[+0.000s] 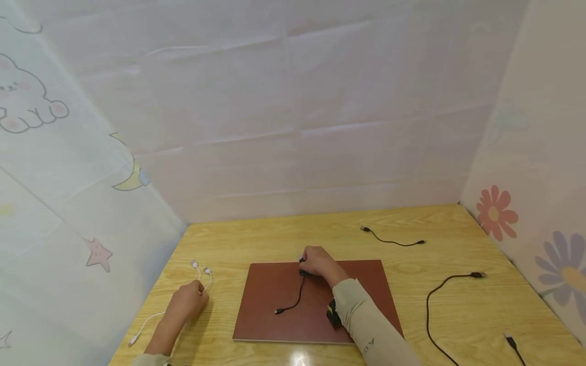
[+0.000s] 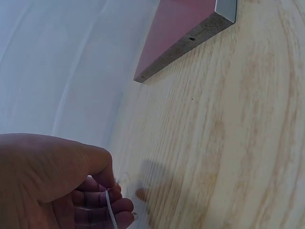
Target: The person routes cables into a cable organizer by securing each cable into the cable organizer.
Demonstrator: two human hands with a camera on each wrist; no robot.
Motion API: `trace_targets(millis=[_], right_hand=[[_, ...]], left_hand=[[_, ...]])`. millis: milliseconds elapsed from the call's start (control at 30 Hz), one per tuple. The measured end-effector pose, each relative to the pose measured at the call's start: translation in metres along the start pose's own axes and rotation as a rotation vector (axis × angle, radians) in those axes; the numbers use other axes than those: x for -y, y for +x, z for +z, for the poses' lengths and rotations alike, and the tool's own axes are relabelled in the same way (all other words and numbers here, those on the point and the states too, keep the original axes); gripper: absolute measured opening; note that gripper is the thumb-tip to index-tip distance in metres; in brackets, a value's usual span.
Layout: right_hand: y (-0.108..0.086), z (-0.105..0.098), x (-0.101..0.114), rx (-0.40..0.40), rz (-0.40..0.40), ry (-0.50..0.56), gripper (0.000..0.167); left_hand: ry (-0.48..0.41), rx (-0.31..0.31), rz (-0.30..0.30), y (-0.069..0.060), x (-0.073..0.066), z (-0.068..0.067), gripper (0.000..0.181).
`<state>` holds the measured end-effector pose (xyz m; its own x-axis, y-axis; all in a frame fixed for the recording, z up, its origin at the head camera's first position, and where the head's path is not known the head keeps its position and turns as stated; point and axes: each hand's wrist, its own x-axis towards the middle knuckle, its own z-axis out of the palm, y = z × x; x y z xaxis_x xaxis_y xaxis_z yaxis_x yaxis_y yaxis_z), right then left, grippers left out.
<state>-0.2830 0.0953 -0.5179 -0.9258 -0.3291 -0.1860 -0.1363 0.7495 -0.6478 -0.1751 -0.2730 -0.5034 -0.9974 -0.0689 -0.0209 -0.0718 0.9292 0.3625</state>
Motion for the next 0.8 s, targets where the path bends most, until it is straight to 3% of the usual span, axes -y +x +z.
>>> trace_targets(millis=[267,433,800], right_hand=[[0.000,0.001,0.001,-0.015,0.011,-0.004,0.011],[-0.001,0.000,0.002,-0.022,0.012,0.001,0.009],[-0.001,0.000,0.004,-0.025,0.042,-0.026,0.014]], left_hand=[[0.034,-0.031,0.032,0.000,-0.001,-0.002,0.012],[0.040,-0.070,0.000,0.002,-0.001,-0.005,0.012],[0.006,-0.150,0.026,-0.002,-0.006,-0.011,0.014]])
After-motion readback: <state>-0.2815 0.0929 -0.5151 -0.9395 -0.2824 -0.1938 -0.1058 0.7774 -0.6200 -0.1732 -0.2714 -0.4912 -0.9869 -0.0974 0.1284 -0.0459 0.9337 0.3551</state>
